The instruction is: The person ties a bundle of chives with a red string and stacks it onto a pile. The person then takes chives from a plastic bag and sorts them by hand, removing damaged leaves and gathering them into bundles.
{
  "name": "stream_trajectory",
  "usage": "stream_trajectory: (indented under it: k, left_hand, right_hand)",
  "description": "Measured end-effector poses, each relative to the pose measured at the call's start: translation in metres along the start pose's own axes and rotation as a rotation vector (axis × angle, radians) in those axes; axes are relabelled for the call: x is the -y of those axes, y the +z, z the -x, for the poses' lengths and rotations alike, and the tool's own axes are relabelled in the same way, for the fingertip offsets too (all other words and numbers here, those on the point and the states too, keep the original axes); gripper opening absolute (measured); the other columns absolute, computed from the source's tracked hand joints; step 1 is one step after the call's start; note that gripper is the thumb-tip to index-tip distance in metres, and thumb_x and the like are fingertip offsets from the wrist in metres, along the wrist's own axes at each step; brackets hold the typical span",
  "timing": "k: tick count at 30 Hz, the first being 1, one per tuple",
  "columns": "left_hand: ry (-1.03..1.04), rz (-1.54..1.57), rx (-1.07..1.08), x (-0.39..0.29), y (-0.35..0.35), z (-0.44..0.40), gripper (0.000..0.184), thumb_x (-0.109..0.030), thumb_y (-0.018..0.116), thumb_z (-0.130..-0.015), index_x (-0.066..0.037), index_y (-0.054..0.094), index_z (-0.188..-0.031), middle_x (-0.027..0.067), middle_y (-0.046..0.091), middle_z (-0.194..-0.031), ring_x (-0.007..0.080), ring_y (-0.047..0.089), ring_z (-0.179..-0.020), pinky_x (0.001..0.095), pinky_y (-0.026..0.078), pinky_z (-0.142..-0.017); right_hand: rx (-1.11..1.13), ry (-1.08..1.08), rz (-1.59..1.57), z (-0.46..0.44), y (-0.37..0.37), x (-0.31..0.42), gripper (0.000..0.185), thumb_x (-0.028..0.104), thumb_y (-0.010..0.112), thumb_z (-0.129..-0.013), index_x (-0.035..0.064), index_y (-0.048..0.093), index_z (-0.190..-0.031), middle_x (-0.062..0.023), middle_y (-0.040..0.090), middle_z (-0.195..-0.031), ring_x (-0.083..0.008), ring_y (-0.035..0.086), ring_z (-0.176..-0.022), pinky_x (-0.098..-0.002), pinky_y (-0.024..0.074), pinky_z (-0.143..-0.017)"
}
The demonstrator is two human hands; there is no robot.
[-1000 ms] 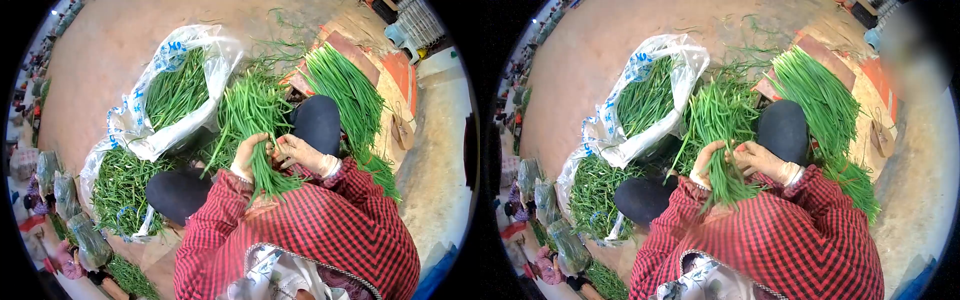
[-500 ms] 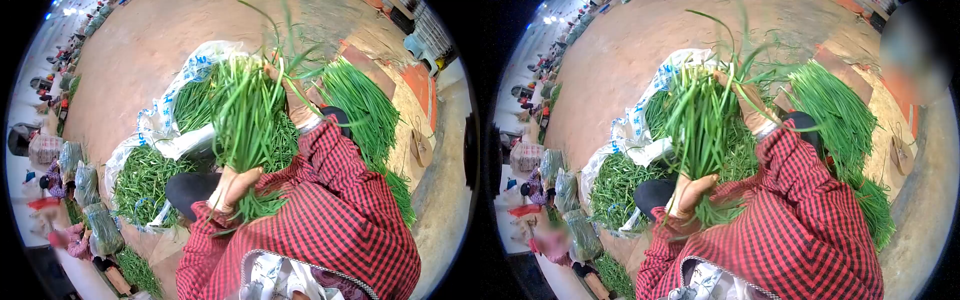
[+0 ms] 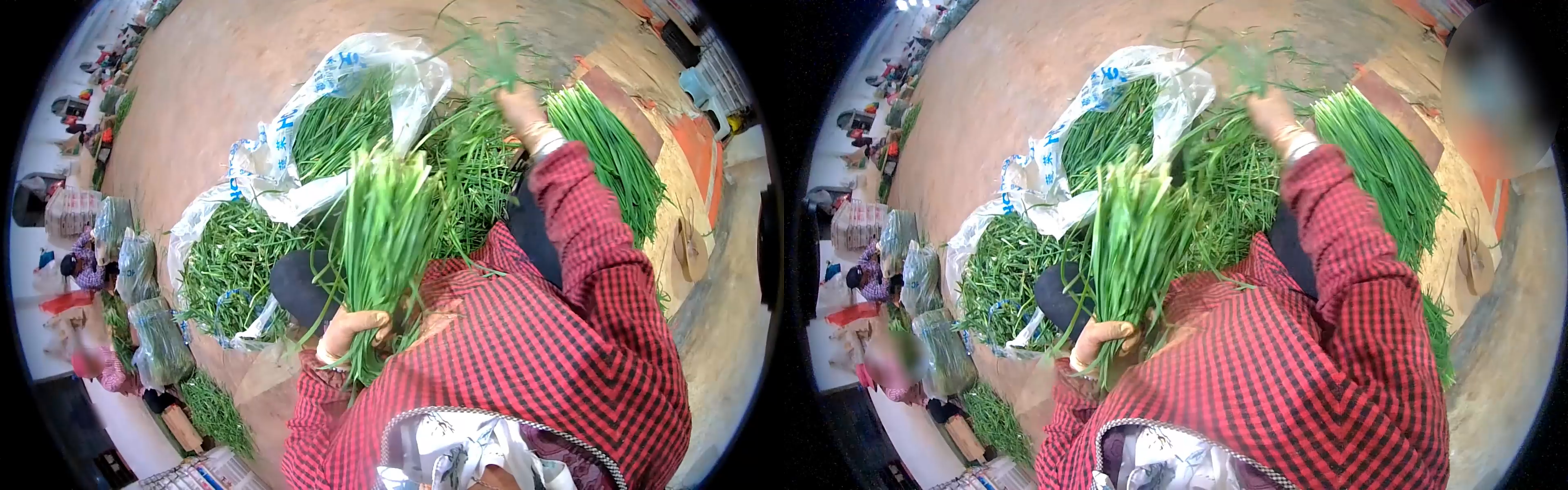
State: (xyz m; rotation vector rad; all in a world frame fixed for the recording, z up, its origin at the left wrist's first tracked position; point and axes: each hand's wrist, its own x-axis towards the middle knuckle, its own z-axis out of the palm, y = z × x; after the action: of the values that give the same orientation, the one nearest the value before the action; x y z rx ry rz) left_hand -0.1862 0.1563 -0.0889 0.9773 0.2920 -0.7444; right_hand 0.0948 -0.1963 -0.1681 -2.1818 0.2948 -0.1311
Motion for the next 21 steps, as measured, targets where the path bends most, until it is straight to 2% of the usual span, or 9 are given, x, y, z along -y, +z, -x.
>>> stream_trajectory:
  k: [3,5,8,9,12,14,16,18,21]
  left_hand:
    - [-0.049,0.067,0.069,0.012,-0.026,0.008,0.048,-0.021,0.064,-0.086,0.009,0.051,-0.121,0.0028,0.051,-0.062,0.0121,0.047,-0.050,0.0244,0.037,-0.051]
    - [-0.050,0.152,0.031,0.015,-0.030,0.010,0.052,-0.023,0.062,-0.088,0.010,0.047,-0.125,0.0026,0.050,-0.062,0.0115,0.046,-0.054,0.0236,0.036,-0.052]
    - [-0.019,0.190,0.003,0.016,-0.030,0.007,0.055,-0.023,0.061,-0.087,0.009,0.041,-0.127,0.0030,0.049,-0.064,0.0121,0.045,-0.055,0.0240,0.036,-0.054]
    - [-0.031,0.198,0.003,0.015,-0.029,0.006,0.058,-0.023,0.061,-0.086,0.008,0.037,-0.128,0.0035,0.049,-0.066,0.0128,0.045,-0.056,0.0245,0.036,-0.056]
    - [-0.028,0.100,-0.044,0.012,-0.020,0.001,0.059,-0.025,0.063,-0.085,0.008,0.039,-0.127,0.0031,0.049,-0.065,0.0127,0.044,-0.055,0.0245,0.036,-0.056]
    - [-0.004,0.063,-0.027,0.008,-0.015,0.000,0.057,-0.026,0.065,-0.084,0.008,0.043,-0.125,0.0040,0.050,-0.066,0.0129,0.044,-0.055,0.0247,0.036,-0.055]
    - [0.050,-0.007,-0.006,0.009,-0.014,0.004,0.057,-0.027,0.067,-0.083,0.009,0.046,-0.123,0.0053,0.052,-0.067,0.0131,0.045,-0.055,0.0252,0.037,-0.054]
    - [0.043,-0.065,-0.122,0.010,-0.019,0.014,0.059,-0.027,0.071,-0.081,0.010,0.049,-0.121,0.0083,0.056,-0.070,0.0132,0.048,-0.055,0.0251,0.037,-0.052]
    - [0.076,-0.062,-0.135,0.022,-0.034,0.023,0.055,-0.025,0.071,-0.081,0.009,0.051,-0.119,0.0099,0.059,-0.073,0.0137,0.049,-0.054,0.0249,0.039,-0.051]
  right_hand:
    - [0.022,0.165,-0.273,-0.004,-0.046,-0.004,0.043,0.039,0.064,-0.089,0.0006,0.063,-0.109,-0.0094,0.063,-0.079,-0.0189,0.057,-0.067,-0.0338,0.0488,-0.063]
    - [0.472,-0.388,0.221,-0.008,-0.047,-0.025,0.052,0.039,0.070,-0.084,0.0010,0.060,-0.118,-0.0137,0.067,-0.095,-0.0260,0.063,-0.084,-0.0364,0.0516,-0.078]
    - [0.809,-0.348,0.640,0.057,-0.028,0.021,0.092,0.053,0.074,-0.075,-0.0026,0.040,-0.140,-0.0263,0.049,-0.136,-0.0323,0.053,-0.122,-0.0377,0.0426,-0.103]
    - [0.870,-0.363,0.399,0.069,-0.016,0.021,0.107,0.062,0.070,-0.075,-0.0106,0.030,-0.142,-0.0296,0.041,-0.142,-0.0369,0.043,-0.131,-0.0375,0.0366,-0.109]
    - [1.148,-0.056,-0.281,0.123,0.023,0.051,0.107,0.050,0.073,-0.080,-0.0053,0.013,-0.149,-0.0289,0.036,-0.146,-0.0304,0.040,-0.134,-0.0386,0.0465,-0.100]
    - [1.171,0.105,-0.476,0.151,0.038,0.073,0.077,0.036,0.069,-0.087,-0.0021,0.032,-0.142,-0.0122,0.063,-0.100,-0.0171,0.065,-0.078,-0.0286,0.0546,-0.062]
    - [0.968,0.184,-0.496,0.150,0.054,0.066,0.057,0.033,0.067,-0.089,0.0012,0.046,-0.132,0.0014,0.058,-0.068,-0.0079,0.055,-0.053,-0.0211,0.0476,-0.046]
    - [0.856,0.187,-0.478,0.132,0.051,0.052,0.023,0.023,0.056,-0.095,0.0086,0.061,-0.112,0.0029,0.056,-0.066,-0.0024,0.051,-0.050,-0.0171,0.0418,-0.042]
    - [0.735,0.162,-0.542,0.105,0.026,0.048,0.025,0.024,0.057,-0.096,0.0104,0.059,-0.116,0.0034,0.058,-0.072,-0.0034,0.052,-0.055,-0.0179,0.0437,-0.047]
